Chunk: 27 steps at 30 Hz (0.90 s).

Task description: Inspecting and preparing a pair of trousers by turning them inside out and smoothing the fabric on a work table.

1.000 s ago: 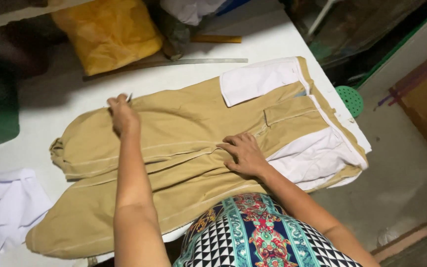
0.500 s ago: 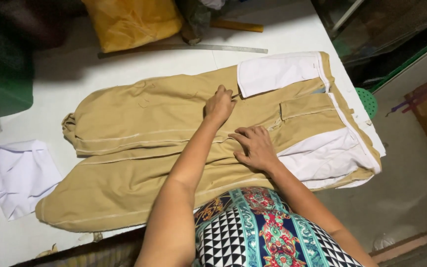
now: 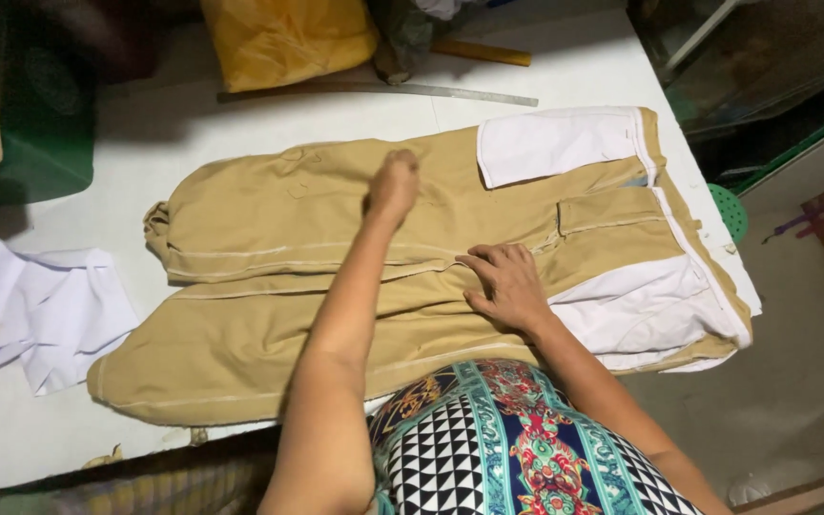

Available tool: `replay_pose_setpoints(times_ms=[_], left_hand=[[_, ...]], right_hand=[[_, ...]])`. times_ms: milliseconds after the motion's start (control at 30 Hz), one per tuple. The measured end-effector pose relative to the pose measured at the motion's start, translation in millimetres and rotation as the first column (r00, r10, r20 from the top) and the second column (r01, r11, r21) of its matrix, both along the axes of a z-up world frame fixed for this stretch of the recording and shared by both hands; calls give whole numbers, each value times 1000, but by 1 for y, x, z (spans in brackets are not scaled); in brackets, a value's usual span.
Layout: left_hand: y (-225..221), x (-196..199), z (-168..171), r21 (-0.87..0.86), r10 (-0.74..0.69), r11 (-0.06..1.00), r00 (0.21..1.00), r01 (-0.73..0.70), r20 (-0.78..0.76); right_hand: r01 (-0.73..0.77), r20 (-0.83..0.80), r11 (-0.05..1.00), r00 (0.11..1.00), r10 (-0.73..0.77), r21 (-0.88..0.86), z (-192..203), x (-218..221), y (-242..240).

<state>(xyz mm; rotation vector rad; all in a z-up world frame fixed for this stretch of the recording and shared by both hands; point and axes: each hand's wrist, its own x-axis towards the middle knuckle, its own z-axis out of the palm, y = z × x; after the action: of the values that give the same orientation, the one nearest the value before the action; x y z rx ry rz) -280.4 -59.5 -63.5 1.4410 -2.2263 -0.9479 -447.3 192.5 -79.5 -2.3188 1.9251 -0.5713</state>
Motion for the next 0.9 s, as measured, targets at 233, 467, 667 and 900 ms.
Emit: replay_pose_setpoints(times_ms=[233, 467, 667, 900], left_hand=[[13, 48, 1, -102, 166, 981, 986, -167, -18], [0, 25, -29, -173, 126, 979, 989, -111, 83], [-12, 18, -37, -186, 112, 980, 968, -71, 224], [47, 16, 11, 6, -80, 997, 980, 80, 182]], right_hand=[[-8, -42, 999, 999, 7, -38, 0, 0, -1], [3, -11, 997, 1000, -4, -76, 3, 2, 1], [-6, 4, 996, 1000, 6, -88, 4, 2, 1], [-8, 14, 996, 1000, 9, -92, 0, 0, 0]])
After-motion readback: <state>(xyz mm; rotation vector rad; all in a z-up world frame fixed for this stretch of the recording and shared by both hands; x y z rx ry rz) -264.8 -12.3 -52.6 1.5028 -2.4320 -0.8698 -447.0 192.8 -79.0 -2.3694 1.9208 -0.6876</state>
